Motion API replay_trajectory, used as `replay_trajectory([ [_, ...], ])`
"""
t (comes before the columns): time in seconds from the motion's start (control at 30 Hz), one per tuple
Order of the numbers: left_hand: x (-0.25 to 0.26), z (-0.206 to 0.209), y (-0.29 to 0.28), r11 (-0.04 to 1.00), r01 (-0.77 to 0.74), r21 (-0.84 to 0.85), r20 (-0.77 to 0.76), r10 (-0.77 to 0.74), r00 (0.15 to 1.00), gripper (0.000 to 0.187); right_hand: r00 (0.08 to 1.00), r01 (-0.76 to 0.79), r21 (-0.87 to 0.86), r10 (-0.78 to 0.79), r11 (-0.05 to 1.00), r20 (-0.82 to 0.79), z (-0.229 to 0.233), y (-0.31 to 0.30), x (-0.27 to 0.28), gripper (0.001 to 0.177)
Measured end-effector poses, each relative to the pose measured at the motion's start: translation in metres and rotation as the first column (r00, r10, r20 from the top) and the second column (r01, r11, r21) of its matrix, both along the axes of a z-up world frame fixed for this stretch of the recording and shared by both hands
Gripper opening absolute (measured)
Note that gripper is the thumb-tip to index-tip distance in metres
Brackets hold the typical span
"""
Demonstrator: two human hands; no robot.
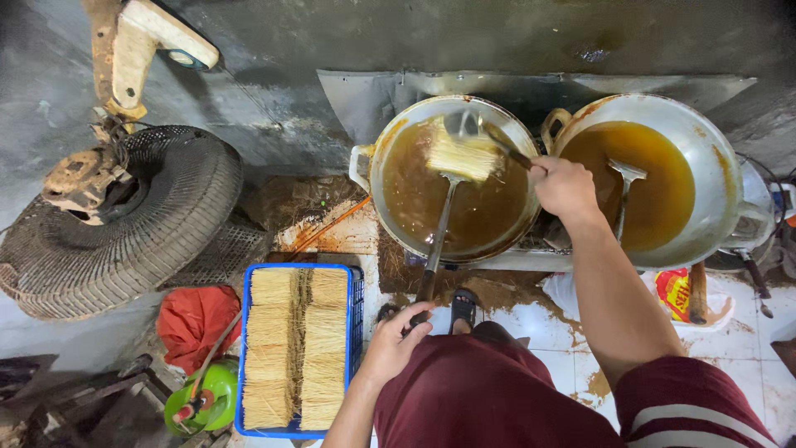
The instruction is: The person uses a slotted spoon and a ladle to lower bundles of dry noodles into two large pots of hot oil, stirs them, and removes cooked bundles to place them in a blue crate. The person also skims oil from the pots and transfers it into a strainer.
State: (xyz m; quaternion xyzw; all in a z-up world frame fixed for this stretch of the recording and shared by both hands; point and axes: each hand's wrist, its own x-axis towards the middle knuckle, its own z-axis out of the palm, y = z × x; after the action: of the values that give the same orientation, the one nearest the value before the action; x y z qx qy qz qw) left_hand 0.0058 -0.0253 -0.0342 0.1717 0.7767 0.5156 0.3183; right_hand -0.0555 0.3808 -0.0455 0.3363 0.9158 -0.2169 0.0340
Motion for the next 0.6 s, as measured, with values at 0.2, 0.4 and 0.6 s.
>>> replay_trajectory([
  [0.2, 0.005, -0.007, 0.0, 1.0, -0.003, -0.025, 0.011, 0.003, 1.0, 0.034, 0.995, -0.075, 0.066, 0.07, 0.995, 0.076, 0.001, -0.004, -0.01, 0.033],
  [0.4, 0.008, -0.012, -0.001, 1.0, -0.021, 0.017, 0.069, 0.019, 0.997, 0.035, 0.991, -0.011, 0.06, 0.019, 0.998, -0.132, 0.0, 0.004, -0.018, 0.034],
  [0.6, 0.009, -0.009, 0.001, 0.997, -0.036, -0.065, 0.115, 0.044, 0.992, 0.036, 0.999, -0.031, 0.051, 0.03, 0.998, 0.035, -0.007, 0.026, -0.028, 0.035],
])
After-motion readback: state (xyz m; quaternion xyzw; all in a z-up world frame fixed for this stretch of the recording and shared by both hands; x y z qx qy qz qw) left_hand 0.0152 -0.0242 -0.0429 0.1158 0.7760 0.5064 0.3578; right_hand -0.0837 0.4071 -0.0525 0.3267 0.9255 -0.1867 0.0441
